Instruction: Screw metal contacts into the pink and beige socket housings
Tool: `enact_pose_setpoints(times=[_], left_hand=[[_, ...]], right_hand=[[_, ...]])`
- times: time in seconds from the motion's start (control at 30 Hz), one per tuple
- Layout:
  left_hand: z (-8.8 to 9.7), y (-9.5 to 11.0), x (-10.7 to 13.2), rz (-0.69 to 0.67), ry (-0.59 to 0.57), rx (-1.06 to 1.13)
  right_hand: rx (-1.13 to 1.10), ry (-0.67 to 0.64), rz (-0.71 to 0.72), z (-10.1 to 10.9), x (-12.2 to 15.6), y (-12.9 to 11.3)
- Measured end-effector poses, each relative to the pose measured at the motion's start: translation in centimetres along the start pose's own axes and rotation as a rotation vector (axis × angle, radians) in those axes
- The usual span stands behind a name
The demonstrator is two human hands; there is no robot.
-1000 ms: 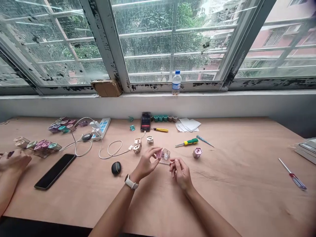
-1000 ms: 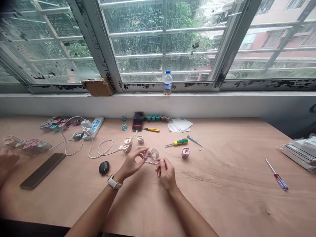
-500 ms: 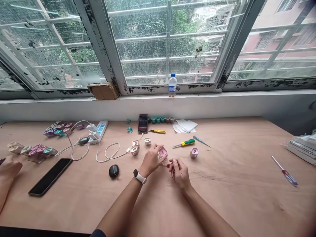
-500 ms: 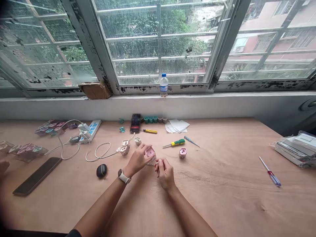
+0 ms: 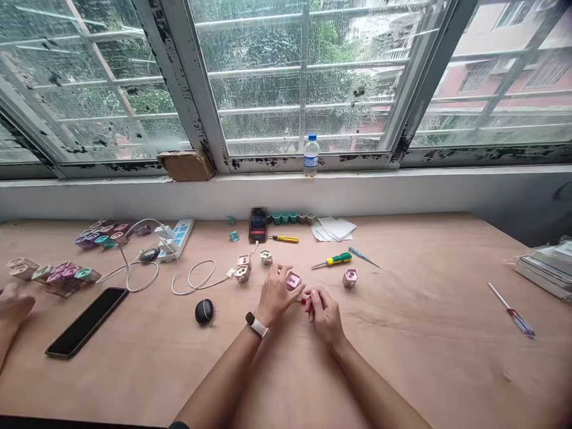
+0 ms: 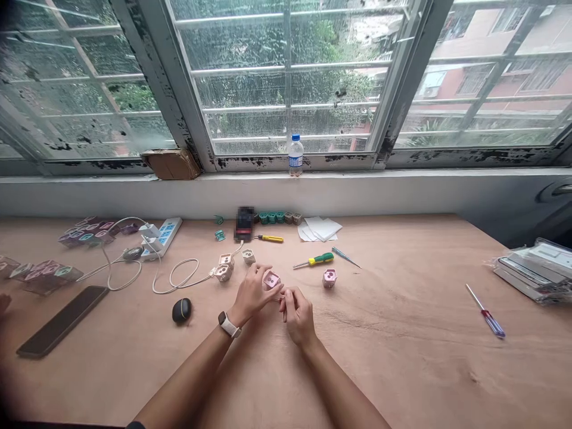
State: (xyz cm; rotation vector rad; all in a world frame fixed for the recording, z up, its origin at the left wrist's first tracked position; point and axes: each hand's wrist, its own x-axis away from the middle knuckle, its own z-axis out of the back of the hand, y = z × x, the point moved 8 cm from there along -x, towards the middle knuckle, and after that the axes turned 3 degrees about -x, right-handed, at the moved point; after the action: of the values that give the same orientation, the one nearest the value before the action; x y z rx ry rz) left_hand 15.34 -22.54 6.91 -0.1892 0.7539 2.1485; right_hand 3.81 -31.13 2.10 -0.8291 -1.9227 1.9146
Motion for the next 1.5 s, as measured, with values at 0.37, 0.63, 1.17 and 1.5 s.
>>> enact_pose_setpoints(times=[0.37, 0.63, 1.17, 1.5], left_hand=[[-1.3, 0.7, 1.6, -0.224, -0.037, 0.022], [-1.4, 0.6, 1.4, -0.245, -0.068, 0.217], [-2.0, -0.1, 2.2, -0.270, -0.181, 0.279], [-2.1, 0.0, 2.5, -0.250, -0.225, 0.291]], right_hand=[[0.038, -0.008, 0.014, -0.1, 0.1, -0.2], [0.055, -0.004, 0.000, 0.0, 0.0, 0.0], [0.089, 0.035, 0.016, 0.8, -0.4, -0.4], [0.216, 0.151, 0.079, 2.9, -1.1, -1.2]])
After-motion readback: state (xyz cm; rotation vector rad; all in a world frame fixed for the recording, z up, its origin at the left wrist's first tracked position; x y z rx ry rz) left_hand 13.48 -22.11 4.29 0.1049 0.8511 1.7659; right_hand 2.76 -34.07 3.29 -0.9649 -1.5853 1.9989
